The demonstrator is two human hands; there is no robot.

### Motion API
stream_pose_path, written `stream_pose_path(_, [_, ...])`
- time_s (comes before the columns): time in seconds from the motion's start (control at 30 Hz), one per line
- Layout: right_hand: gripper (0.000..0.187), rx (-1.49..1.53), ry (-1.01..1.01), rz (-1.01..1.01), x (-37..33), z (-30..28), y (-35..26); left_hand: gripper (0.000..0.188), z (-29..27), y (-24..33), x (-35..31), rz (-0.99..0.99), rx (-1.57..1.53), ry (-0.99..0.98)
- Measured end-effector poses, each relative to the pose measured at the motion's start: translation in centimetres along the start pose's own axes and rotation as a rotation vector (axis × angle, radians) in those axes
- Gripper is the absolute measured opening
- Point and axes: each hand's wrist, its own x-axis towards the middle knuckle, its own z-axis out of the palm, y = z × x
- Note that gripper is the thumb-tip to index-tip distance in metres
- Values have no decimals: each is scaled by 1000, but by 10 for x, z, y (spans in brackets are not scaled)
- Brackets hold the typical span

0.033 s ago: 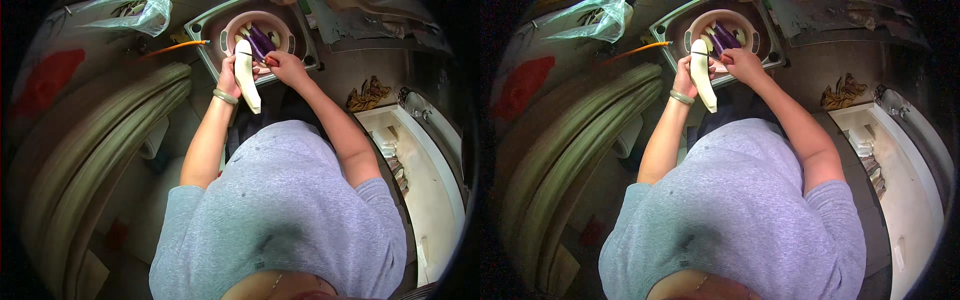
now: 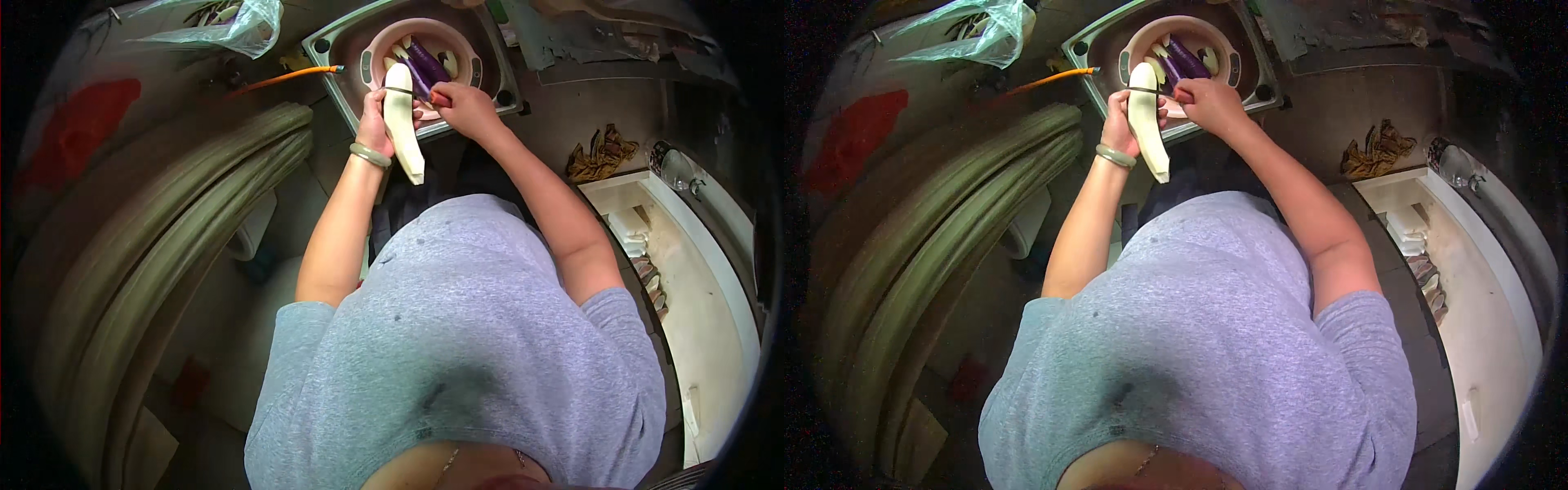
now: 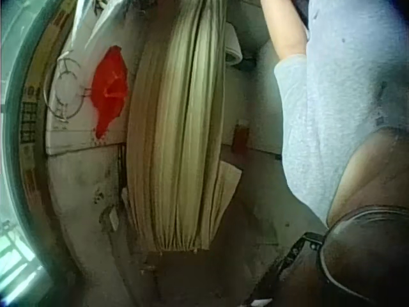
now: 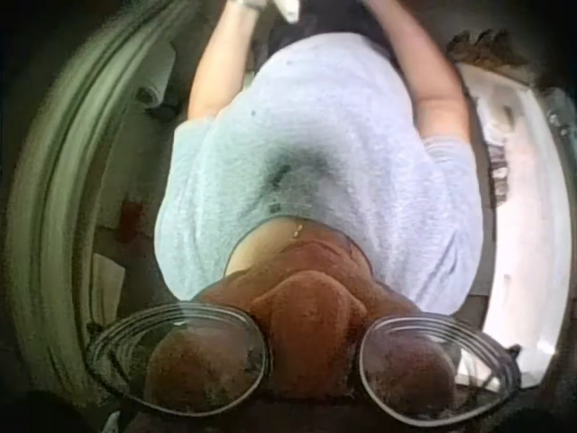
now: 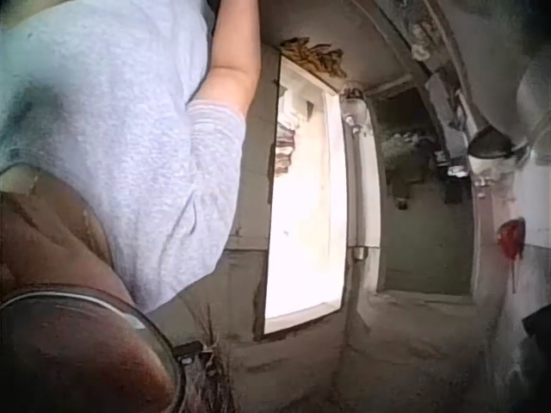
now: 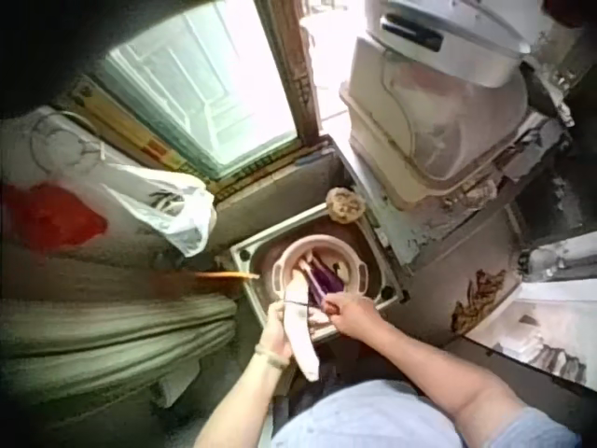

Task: Cleaning and peeling eggplant and other vegetables in a sink.

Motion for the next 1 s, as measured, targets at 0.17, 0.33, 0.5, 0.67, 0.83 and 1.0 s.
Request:
stream_pose_path(0.17, [17, -113, -7, -37, 13, 10, -7, 63, 10, -5, 5, 23, 104, 184])
stream_pose_path(0.33, [16, -243, -113, 26, 20, 3, -16, 64, 5, -11, 13, 6, 1, 152])
stream_pose_path(0.5, [14, -248, -175, 135, 22, 7, -13, 60, 5, -17, 20, 7, -25, 175])
stream_pose_path(0.67, [16, -225, -188, 153, 23, 18, -2, 59, 8, -25, 24, -1, 2, 289])
stream_pose_path(0.83, [19, -243, -238, 198, 26, 23, 3, 64, 3, -33, 29, 15, -5, 323])
stream_pose_path(1.0, [22, -211, -255, 268, 32, 32, 22, 64, 5, -36, 29, 19, 55, 297])
